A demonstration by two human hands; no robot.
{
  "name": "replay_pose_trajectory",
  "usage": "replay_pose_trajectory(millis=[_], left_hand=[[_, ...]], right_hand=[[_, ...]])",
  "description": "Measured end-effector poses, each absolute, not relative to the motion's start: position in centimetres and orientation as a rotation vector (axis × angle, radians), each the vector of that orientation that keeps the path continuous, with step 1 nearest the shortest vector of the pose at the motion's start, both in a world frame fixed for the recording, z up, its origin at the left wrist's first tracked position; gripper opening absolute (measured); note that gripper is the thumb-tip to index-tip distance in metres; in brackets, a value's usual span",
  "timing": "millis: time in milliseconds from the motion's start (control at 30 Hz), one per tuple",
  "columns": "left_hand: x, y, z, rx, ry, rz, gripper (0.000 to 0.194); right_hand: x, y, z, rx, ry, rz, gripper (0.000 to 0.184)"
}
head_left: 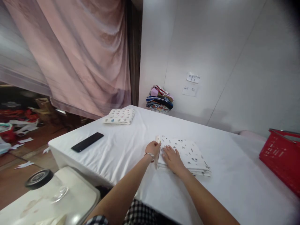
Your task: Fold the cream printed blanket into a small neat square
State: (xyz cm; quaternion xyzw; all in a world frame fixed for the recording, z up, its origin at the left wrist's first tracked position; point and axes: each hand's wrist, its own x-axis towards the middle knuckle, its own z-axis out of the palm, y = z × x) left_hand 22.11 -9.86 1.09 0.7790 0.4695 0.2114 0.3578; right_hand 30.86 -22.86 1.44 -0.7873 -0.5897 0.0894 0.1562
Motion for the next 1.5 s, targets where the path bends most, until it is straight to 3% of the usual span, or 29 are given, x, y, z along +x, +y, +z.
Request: replay_pose_trajectory(millis=[467,700,933,1133,1500], left_hand=[[25.8,-7.9,1.7,2.017,1.398,0.427,0.04],[26.7,-6.5,1.4,1.955,1.41,0.408,0.024],[26.4,-6.1,0.6,1.885,1.42,0.425,0.021],[27.6,-4.6,1.6,1.876,1.434,0.45,0.031],[27.9,-4.7,1.2,1.85,1.475,0.466,0.023]], right_hand=[[29.2,-23.9,0.2,-2.239,-1.804,0.045,0.048],[28.9,-24.1,-0.3,-2.222,-1.781,-0.045,0.046],[28.8,-24.4,-1.0,-2.166,-1.731,-0.114,0.045],[28.9,-24.3,-0.9,-2.136,-1.723,-0.093,0.044],[29.1,-24.4,0.0,-2.085,-1.698,-0.067,0.039]])
